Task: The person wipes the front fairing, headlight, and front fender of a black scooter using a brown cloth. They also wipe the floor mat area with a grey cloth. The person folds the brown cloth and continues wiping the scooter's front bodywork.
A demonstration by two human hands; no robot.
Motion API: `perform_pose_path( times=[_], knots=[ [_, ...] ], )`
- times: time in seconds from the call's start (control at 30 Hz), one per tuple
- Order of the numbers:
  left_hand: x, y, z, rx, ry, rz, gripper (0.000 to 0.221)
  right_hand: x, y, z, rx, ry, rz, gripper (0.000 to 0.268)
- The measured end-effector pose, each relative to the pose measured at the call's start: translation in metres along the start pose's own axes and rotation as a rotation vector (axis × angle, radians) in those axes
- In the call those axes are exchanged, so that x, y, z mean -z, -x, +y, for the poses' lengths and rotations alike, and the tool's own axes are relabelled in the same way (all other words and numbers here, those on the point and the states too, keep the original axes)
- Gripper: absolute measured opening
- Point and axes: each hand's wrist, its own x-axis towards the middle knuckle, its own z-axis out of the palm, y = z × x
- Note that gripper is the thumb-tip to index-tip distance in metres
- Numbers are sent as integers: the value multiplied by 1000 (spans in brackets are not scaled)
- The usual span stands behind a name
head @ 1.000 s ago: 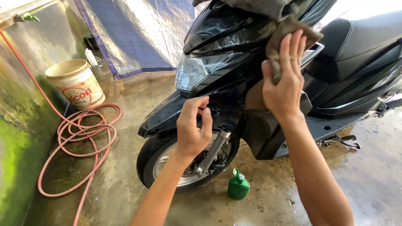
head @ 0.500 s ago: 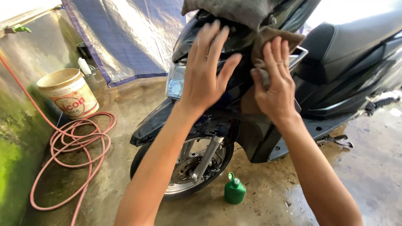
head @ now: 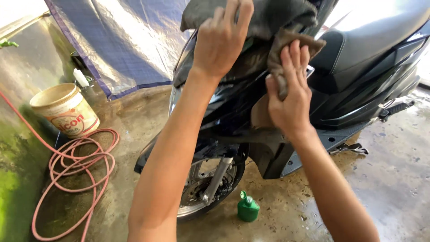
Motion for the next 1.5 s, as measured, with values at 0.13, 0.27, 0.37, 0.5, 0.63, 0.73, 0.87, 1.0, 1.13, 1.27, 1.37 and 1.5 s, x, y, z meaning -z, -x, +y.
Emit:
perform_pose_path(
  times=[0.13,0.27,0.37,0.5,0.63,0.73,0.87,1.0,1.13,1.27,1.37,1.5],
  knots=[
    [-16,2,-16,-75,97,-14,41,-12,33,-14,92,68,-38,90],
    [-25,-14,-29,-393,293,-26,64,2,17,-9,134,133,-117,68],
    [-26,-21,-28,-485,314,-54,44,19,-23,-5,10,75,-74,66],
    [-38,-10,-13,-413,418,-165,37,14,-24,-8,-28,170,-58,80],
    [-18,-34,-28,-599,417,-361,45,9,-1,-10,46,195,-171,79],
    [-4,-52,-38,-703,274,-466,43,35,-57,-9,21,56,-111,65],
    [-7,-70,-47,-736,332,-273,26,30,-83,7,-80,145,-18,62],
    [-25,-60,-33,-691,590,-248,13,4,-22,-12,-55,176,-34,66],
    [-55,-37,-19,-795,493,-442,78,8,-31,32,-26,230,-40,65],
    [-43,-47,-22,-775,488,-529,82,34,-104,29,-100,220,-9,67],
    [-38,-62,-25,-778,509,-600,93,19,-73,10,-101,251,-59,76],
    [-44,-61,-36,-815,587,-639,99,-5,14,-2,-123,249,-134,68]
  ],
)
